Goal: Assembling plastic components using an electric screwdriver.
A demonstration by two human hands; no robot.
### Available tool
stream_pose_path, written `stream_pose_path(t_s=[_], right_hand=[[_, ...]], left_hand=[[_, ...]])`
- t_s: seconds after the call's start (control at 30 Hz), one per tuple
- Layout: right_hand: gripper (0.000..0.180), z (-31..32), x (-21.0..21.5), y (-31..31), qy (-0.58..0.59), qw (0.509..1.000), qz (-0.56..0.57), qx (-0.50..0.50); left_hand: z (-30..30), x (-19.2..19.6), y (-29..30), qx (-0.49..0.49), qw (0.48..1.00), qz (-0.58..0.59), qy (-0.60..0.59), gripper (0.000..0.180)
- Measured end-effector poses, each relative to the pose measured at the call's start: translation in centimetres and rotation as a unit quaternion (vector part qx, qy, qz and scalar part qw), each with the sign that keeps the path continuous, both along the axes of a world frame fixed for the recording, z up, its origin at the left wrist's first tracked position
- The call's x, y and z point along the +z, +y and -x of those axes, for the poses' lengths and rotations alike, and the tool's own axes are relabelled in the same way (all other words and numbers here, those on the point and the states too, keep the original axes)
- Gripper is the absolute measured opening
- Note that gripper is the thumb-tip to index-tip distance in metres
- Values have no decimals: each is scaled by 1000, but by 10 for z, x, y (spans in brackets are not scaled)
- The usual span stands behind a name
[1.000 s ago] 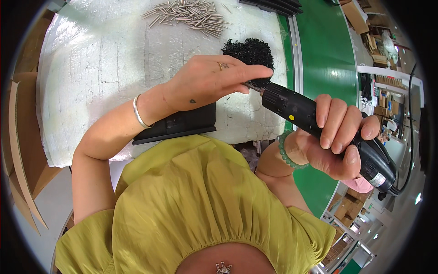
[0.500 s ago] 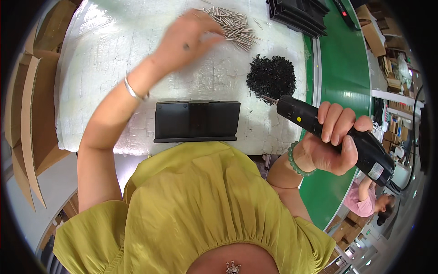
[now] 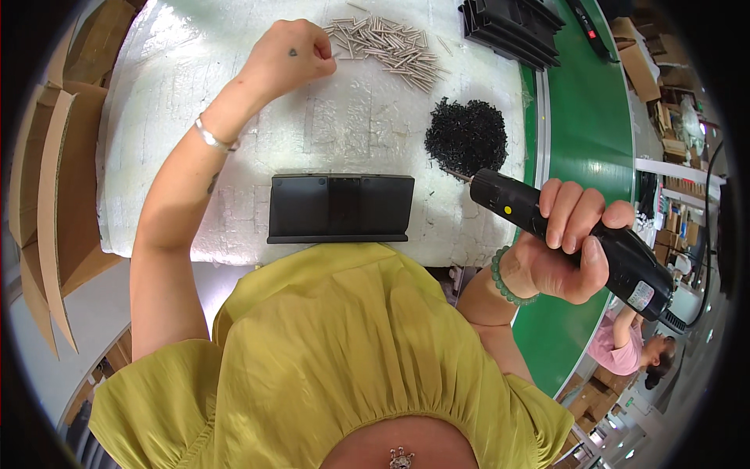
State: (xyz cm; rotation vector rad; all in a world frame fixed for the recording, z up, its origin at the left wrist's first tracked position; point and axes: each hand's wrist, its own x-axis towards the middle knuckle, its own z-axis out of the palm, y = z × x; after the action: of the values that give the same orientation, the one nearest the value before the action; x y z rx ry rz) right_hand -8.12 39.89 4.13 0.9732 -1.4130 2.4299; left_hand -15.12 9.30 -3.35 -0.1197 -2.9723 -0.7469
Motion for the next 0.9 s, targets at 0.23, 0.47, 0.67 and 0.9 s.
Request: stream_pose_path(t_s=[0.23,0.47,0.67,0.9], right_hand=[[28,-10,4,-25,-25,997,-32,59],[31,-12,-4,-63,2,981,-103,164],[32,-11,-11,-73,5,968,-133,212],[32,-11,-11,-76,-5,967,-146,208]], left_hand=[[-95,16,11,-32,967,-254,-8,6],[-149,-9,32,-56,974,-199,97,11],[-151,-12,34,-48,972,-198,116,14],[-152,-15,34,-47,968,-220,110,17]])
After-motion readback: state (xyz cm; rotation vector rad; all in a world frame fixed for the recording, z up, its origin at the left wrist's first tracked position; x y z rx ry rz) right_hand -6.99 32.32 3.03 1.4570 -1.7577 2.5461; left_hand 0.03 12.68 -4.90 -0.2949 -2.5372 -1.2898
